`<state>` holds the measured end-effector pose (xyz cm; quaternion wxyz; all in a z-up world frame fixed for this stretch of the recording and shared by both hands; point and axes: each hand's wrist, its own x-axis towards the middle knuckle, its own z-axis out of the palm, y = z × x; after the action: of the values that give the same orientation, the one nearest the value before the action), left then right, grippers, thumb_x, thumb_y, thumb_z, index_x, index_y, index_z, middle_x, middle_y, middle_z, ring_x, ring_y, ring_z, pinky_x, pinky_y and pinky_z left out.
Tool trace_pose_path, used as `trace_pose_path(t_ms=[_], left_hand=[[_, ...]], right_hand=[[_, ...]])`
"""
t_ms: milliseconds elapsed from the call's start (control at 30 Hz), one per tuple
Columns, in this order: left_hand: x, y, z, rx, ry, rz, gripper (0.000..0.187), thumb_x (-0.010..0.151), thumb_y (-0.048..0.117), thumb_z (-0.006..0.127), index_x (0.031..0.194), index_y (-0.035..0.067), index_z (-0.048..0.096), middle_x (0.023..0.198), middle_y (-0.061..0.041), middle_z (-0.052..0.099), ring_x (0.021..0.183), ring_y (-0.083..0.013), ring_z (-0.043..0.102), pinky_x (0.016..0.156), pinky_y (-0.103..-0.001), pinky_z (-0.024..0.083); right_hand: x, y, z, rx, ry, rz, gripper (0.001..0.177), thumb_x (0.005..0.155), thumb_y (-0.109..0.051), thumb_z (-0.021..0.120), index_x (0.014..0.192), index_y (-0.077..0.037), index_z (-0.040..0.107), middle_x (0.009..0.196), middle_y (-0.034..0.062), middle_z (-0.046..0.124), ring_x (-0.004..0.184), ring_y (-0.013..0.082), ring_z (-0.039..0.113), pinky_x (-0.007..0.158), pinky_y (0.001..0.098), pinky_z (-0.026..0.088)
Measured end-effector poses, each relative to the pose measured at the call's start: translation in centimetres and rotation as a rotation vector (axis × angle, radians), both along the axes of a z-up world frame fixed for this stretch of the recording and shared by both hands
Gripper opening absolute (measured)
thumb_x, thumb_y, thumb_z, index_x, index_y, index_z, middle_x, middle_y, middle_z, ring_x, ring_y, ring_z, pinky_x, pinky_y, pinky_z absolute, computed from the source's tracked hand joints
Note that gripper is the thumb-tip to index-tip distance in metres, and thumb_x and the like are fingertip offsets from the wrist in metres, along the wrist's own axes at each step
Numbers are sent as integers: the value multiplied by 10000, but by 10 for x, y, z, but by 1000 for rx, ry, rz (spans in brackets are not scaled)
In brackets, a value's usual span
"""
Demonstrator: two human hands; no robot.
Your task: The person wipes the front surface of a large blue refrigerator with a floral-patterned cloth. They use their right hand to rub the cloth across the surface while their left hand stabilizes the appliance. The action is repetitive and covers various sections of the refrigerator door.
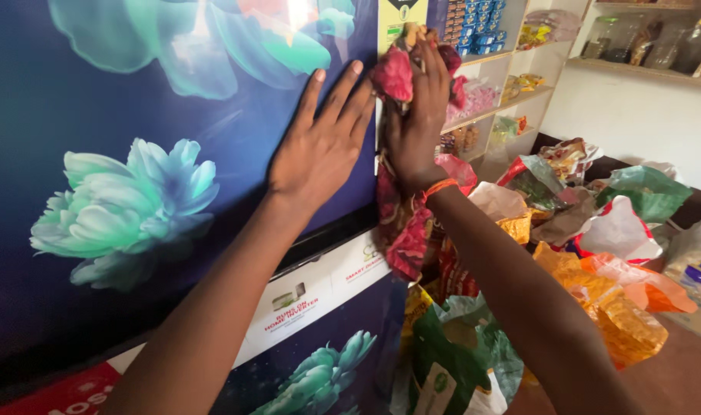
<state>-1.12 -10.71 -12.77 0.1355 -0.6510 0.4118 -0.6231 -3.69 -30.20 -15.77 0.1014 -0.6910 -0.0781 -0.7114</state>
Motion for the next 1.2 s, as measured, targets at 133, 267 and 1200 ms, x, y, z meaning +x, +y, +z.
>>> trace_pose_path(t_ms=[133,267,1200], left_hand=[[3,-2,-2,-1,-13,4,510,1054,278,463,1531,121,553,1696,-35,382,1587,-263,227,1278,-532,119],[5,-2,-4,-18,-51,-3,552,1060,275,469,1580,97,525,1701,-44,374,1587,-269,229,1283,-537,129],[2,57,-16,99,107,-183,549,986,277,520,1507,107,551,1545,-83,510,1499,-240,357,1243,-450,220]], right_hand=[[0,7,-42,-13,1,-21,551,991,-82,612,1506,31,453,1618,258,369,1550,458,326,1301,559,261],[-9,8,-108,8,119,-8,599,903,-68,619,1469,34,453,1597,281,353,1521,500,315,1284,587,238],[3,57,-74,39,74,18,629,1067,-243,556,1583,26,317,1641,284,308,1569,452,291,1331,540,227]])
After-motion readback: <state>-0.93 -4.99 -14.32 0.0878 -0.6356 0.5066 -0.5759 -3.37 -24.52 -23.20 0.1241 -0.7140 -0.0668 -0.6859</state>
